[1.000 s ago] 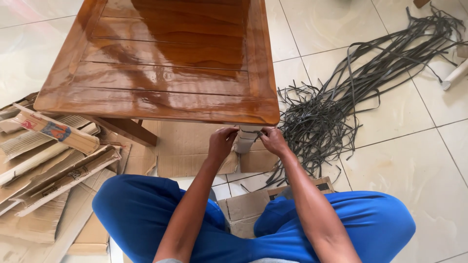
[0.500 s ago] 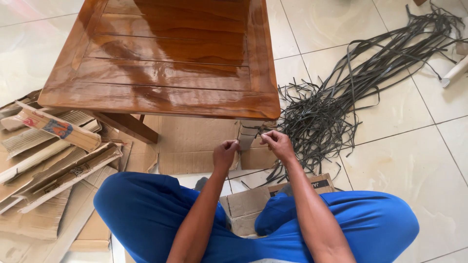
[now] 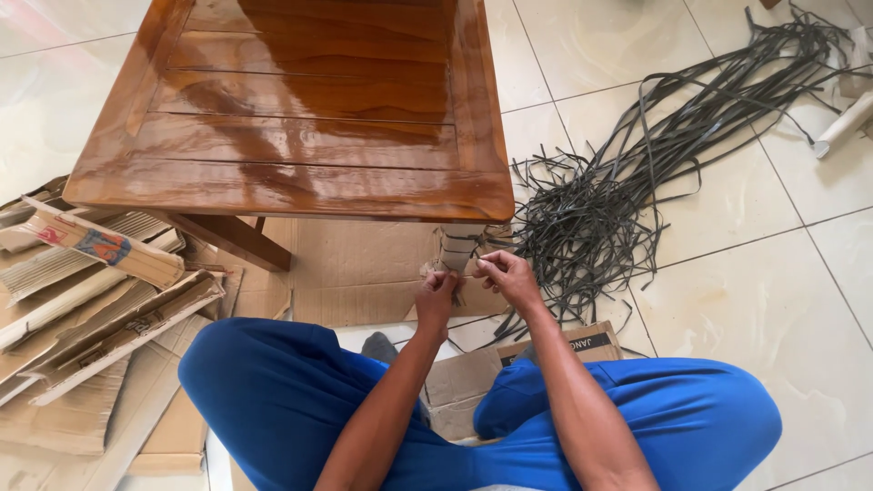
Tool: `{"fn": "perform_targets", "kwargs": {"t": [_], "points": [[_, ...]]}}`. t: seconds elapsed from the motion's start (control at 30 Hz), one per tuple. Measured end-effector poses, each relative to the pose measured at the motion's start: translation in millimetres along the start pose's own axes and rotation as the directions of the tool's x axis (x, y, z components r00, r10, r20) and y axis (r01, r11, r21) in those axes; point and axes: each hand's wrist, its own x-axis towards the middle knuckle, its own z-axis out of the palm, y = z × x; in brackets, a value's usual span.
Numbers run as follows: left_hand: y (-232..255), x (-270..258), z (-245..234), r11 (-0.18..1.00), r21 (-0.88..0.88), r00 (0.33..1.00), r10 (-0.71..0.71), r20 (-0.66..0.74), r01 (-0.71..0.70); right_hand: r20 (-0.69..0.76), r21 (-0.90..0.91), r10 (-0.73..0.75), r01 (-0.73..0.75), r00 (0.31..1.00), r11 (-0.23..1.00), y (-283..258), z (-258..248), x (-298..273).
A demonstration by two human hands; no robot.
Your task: The person wraps the legs of a wooden table with protective cardboard and plastic strips.
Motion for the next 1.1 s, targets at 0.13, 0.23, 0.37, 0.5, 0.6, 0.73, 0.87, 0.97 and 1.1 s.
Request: {"fn": "perform_targets", "kwargs": {"t": [0.13, 0.23, 0.37, 0.5, 0.6, 0.73, 0.87, 0.97, 1.1], "points": [[-1.1, -5.3, 5.0, 0.998, -0.036, 0.998, -0.056, 0.041, 0.058, -0.001, 0.036, 0.008, -0.008, 1.000, 0.999, 7.1, 2.7, 0.0], [-1.8, -2.8, 6.6, 0.993, -0.092, 0.994, -0.061, 0.086, 0.069, 0.035, -0.023, -0.006, 0.007, 0.999, 1.000, 8.1, 4.7, -2.9], [4.2, -0.7, 12.6, 0.996, -0.075, 0.995, -0.041, 0.090, 0.048, 0.054, -0.099, -0.020, 0.025, 0.998, 0.995, 11.3, 6.6, -4.8], [-7.7, 7.8, 11.2, 0.997, -0.037, 0.996, -0.058, 0.064, 0.061, 0.127, -0.053, -0.096, 0.103, 0.987, 0.993, 33.6, 5.0, -2.2], [-4.3, 8.7, 15.6, 0.993, -0.067, 0.992, -0.090, 0.083, 0.096, 0.130, -0.144, -0.058, 0.077, 0.990, 0.987, 15.5, 9.4, -10.4], [-6.8, 8.3, 17.6, 0.982, -0.166, 0.985, -0.059, 0.160, 0.085, 0.141, -0.151, -0.077, 0.099, 0.987, 0.984, 17.0, 7.4, -10.8], [-9.0, 10.6, 16.1, 0.983, -0.167, 0.987, -0.051, 0.150, 0.076, 0.171, -0.205, -0.069, 0.104, 0.983, 0.973, 20.6, -0.2, -6.9], [-15.1, 14.5, 14.9, 0.980, -0.186, 0.989, -0.043, 0.139, 0.069, 0.184, -0.290, -0.074, 0.126, 0.980, 0.949, 12.7, -6.5, -8.6], [-19.1, 16.7, 14.2, 0.982, -0.172, 0.993, -0.062, 0.101, 0.079, 0.055, -0.349, -0.254, 0.257, 0.966, 0.901, -14.3, -4.9, -19.2]]}}
